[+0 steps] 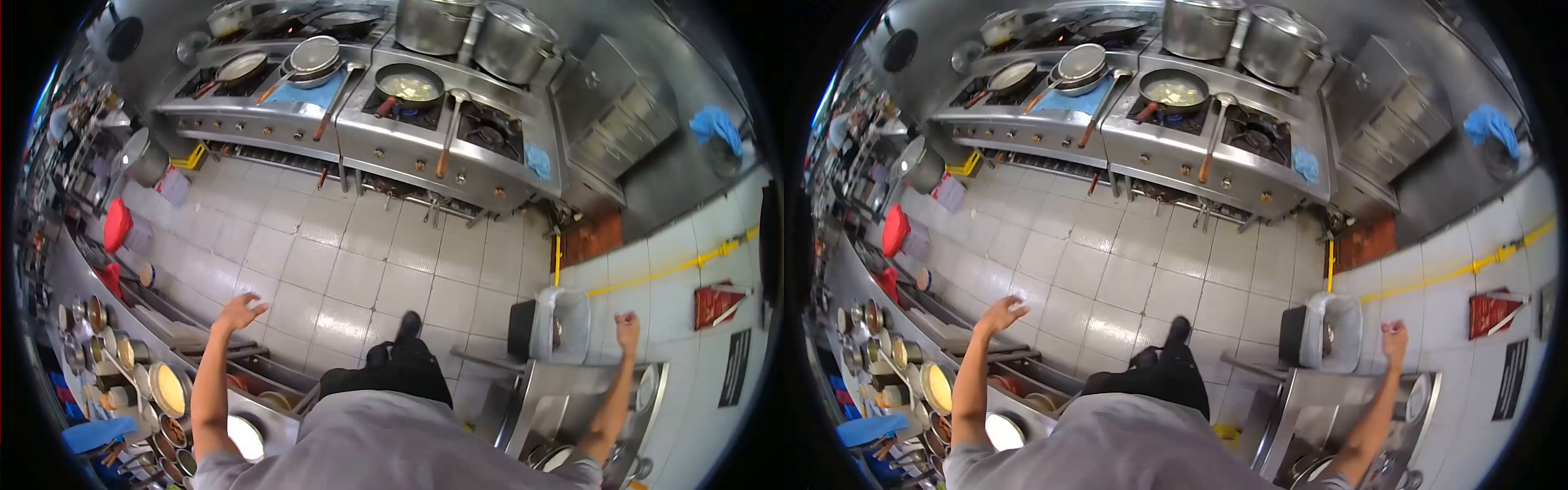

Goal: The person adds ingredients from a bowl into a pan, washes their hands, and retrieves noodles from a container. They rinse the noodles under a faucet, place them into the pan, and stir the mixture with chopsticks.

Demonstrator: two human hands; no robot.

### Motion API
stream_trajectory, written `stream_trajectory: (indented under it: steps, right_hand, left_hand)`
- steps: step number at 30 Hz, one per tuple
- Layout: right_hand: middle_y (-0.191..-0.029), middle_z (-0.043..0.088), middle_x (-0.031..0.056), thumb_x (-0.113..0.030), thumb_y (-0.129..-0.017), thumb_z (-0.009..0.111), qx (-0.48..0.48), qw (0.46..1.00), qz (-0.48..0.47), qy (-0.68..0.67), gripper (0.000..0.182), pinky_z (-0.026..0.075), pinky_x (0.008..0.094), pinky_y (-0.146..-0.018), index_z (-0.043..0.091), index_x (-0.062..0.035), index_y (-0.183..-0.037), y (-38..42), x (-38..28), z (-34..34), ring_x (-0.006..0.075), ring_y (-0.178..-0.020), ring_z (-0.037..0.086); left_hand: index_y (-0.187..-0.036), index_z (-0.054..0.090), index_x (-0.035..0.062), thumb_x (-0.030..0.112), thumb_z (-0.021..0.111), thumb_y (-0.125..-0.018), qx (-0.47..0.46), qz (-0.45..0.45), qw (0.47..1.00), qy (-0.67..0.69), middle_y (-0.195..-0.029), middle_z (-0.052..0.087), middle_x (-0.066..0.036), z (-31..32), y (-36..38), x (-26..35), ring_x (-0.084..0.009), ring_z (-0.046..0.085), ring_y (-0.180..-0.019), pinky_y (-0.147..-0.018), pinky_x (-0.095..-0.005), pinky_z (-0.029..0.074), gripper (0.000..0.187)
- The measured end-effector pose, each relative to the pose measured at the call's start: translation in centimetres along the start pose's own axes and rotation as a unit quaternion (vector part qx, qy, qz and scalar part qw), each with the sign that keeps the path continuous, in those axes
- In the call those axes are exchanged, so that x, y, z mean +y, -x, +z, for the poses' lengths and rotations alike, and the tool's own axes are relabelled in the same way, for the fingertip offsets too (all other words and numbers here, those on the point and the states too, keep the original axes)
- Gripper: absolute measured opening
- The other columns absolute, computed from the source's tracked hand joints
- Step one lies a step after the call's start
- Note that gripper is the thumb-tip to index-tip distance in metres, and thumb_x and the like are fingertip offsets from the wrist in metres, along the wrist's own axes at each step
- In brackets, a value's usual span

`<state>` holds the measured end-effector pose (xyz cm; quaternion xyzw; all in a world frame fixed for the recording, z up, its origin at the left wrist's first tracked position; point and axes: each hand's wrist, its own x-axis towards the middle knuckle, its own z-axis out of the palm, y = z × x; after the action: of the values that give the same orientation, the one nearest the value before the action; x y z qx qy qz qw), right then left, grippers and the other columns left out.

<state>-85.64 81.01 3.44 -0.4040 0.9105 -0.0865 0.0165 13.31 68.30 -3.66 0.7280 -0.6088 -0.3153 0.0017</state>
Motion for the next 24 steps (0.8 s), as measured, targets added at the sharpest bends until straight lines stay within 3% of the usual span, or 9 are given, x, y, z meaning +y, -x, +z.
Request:
stream_trajectory:
  steps: [1, 3, 4, 6, 7, 9, 15, 17, 24]
  right_hand:
    - [-0.109, 0.063, 0.0165, -0.017, -0.075, 0.069, -0.006, 0.994, 0.088, -0.059, 0.031, 0.048, 0.0421, -0.089, 0.061, -0.0008, -0.100, -0.1, -5.1, 0.6, 0.0319, -0.102, 0.060]
    - [-0.095, 0.065, 0.0175, -0.013, -0.072, 0.068, -0.014, 0.997, -0.022, 0.076, 0.030, 0.049, 0.0415, -0.085, 0.062, -0.0003, -0.099, -1.8, -7.2, 9.5, 0.0318, -0.093, 0.063]
    - [-0.081, 0.066, 0.0186, -0.008, -0.071, 0.064, 0.128, 0.964, -0.228, -0.051, 0.024, 0.051, 0.0447, -0.074, 0.064, -0.0011, -0.094, -3.4, -5.7, 17.6, 0.0360, -0.081, 0.065]
    - [-0.082, 0.068, 0.0144, -0.010, -0.073, 0.068, -0.139, 0.974, -0.163, -0.079, 0.023, 0.052, 0.0398, -0.074, 0.065, -0.0024, -0.095, -1.5, -18.0, 21.8, 0.0284, -0.081, 0.066]
    - [-0.083, 0.069, 0.0124, -0.014, -0.076, 0.070, -0.245, 0.933, -0.225, -0.140, 0.025, 0.053, 0.0371, -0.074, 0.066, -0.0021, -0.097, -3.6, -19.9, 28.3, 0.0246, -0.082, 0.066]
    - [-0.089, 0.071, 0.0115, -0.012, -0.078, 0.068, -0.239, 0.928, -0.250, -0.135, 0.025, 0.053, 0.0346, -0.075, 0.069, -0.0013, -0.100, -3.3, -30.0, 36.7, 0.0214, -0.084, 0.067]
    - [-0.106, 0.066, 0.0103, -0.021, -0.085, 0.071, -0.412, 0.864, -0.189, -0.218, 0.042, 0.052, 0.0358, -0.073, 0.058, -0.0040, -0.121, -1.9, -64.2, 47.2, 0.0196, -0.090, 0.062]
    - [-0.103, 0.064, 0.0104, -0.025, -0.085, 0.072, -0.490, 0.806, -0.064, -0.325, 0.051, 0.052, 0.0375, -0.076, 0.051, -0.0018, -0.126, -2.4, -73.9, 46.0, 0.0213, -0.089, 0.062]
    - [-0.116, 0.055, 0.0146, -0.024, -0.085, 0.074, -0.397, 0.750, 0.204, -0.488, 0.057, 0.052, 0.0431, -0.088, 0.046, 0.0004, -0.128, -8.4, -89.3, 50.8, 0.0240, -0.103, 0.058]
  left_hand:
    - [-0.111, 0.065, 0.0034, 0.037, 0.064, -0.086, 0.030, -0.018, 0.999, 0.019, -0.120, 0.062, -0.020, 1.3, 1.1, -2.7, -0.0369, 0.056, -0.115, -0.099, -0.0451, 0.043, 0.042]
    - [-0.109, 0.065, 0.0025, 0.033, 0.067, -0.084, 0.078, -0.063, 0.995, -0.022, -0.113, 0.064, -0.021, 3.2, 4.4, -7.6, -0.0389, 0.057, -0.110, -0.094, -0.0455, 0.045, 0.040]
    - [-0.108, 0.065, 0.0020, 0.031, 0.069, -0.084, 0.102, -0.084, 0.988, -0.075, -0.108, 0.065, -0.021, 4.0, 5.9, -9.2, -0.0400, 0.059, -0.106, -0.092, -0.0464, 0.046, 0.038]
    - [-0.105, 0.064, -0.0007, 0.025, 0.070, -0.084, 0.142, -0.069, 0.984, 0.079, -0.100, 0.067, -0.021, 8.7, 6.7, -14.9, -0.0378, 0.063, -0.095, -0.086, -0.0452, 0.050, 0.034]
    - [-0.104, 0.063, -0.0018, 0.022, 0.070, -0.084, 0.138, -0.107, 0.975, 0.136, -0.097, 0.067, -0.021, 9.5, 7.0, -14.7, -0.0360, 0.065, -0.092, -0.083, -0.0432, 0.051, 0.032]
    - [-0.100, 0.063, -0.0044, 0.015, 0.069, -0.083, 0.158, -0.156, 0.956, 0.192, -0.092, 0.068, -0.021, 12.0, 7.8, -14.0, -0.0306, 0.068, -0.085, -0.076, -0.0374, 0.053, 0.026]
    - [-0.100, 0.064, -0.0053, 0.016, 0.065, -0.087, 0.111, -0.243, 0.924, 0.273, -0.091, 0.069, -0.021, 14.3, 8.1, -6.2, -0.0296, 0.069, -0.087, -0.079, -0.0360, 0.052, 0.025]
    - [-0.100, 0.064, -0.0057, 0.017, 0.065, -0.087, 0.091, -0.282, 0.909, 0.293, -0.090, 0.069, -0.020, 15.0, 8.2, -3.5, -0.0286, 0.069, -0.086, -0.079, -0.0361, 0.052, 0.027]
    - [-0.101, 0.065, -0.0046, 0.017, 0.066, -0.088, 0.070, -0.416, 0.808, 0.411, -0.086, 0.069, -0.014, 21.4, 12.0, -0.8, -0.0221, 0.066, -0.083, -0.077, -0.0336, 0.051, 0.025]
